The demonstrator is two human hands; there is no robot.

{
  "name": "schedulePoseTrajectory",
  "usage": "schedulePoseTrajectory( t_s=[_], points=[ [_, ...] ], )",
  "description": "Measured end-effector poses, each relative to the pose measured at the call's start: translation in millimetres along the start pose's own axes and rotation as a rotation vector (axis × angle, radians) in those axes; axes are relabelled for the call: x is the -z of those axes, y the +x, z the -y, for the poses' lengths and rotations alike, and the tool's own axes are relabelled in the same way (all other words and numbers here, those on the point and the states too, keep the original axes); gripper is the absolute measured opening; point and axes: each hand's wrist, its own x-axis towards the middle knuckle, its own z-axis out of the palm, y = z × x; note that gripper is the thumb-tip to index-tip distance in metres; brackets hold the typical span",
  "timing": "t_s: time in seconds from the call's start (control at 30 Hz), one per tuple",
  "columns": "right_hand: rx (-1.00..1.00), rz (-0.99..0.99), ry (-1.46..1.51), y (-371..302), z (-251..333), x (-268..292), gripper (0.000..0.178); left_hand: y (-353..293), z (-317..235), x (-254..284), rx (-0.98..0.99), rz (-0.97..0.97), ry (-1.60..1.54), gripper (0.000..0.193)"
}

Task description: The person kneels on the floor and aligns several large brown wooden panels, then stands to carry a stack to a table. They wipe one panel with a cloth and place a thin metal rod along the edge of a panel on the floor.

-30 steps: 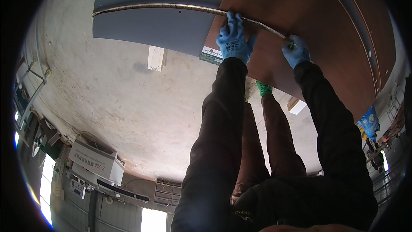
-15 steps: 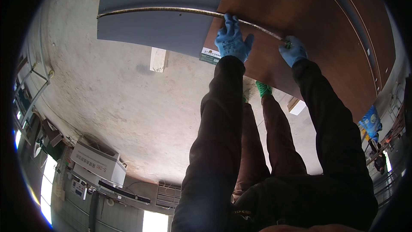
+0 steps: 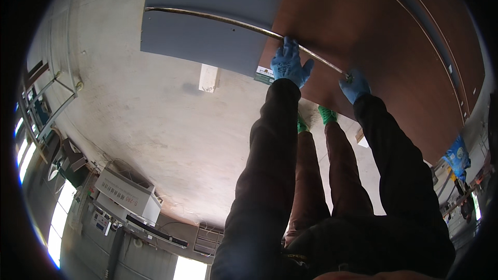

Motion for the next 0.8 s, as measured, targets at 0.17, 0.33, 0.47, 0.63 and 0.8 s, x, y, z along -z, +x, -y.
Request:
schedulePoseTrajectory(
  t_s=[0.17, 0.33, 0.47, 0.63, 0.8],
  points=[
    [0.006, -0.001, 0.056, -4, 23, 8, 0.036, 6, 10, 6, -0.02, -0.039, -0.021, 0.091],
    [0.087, -0.026, -0.032, -5, 35, -2, 0.041, 10, 27, 16, -0.05, -0.099, -0.096, 0.088],
    [0.097, -0.071, 0.016, -20, 31, -10, 0.044, 5, 30, 14, -0.062, -0.095, -0.104, 0.085],
    [0.193, -0.121, -0.048, -37, 20, -9, 0.045, -6, 26, -3, -0.1, -0.174, -0.049, 0.085],
    [0.092, -0.024, -0.018, -28, 19, -1, 0.044, -9, 25, -21, -0.08, -0.236, -0.002, 0.089]
  ],
)
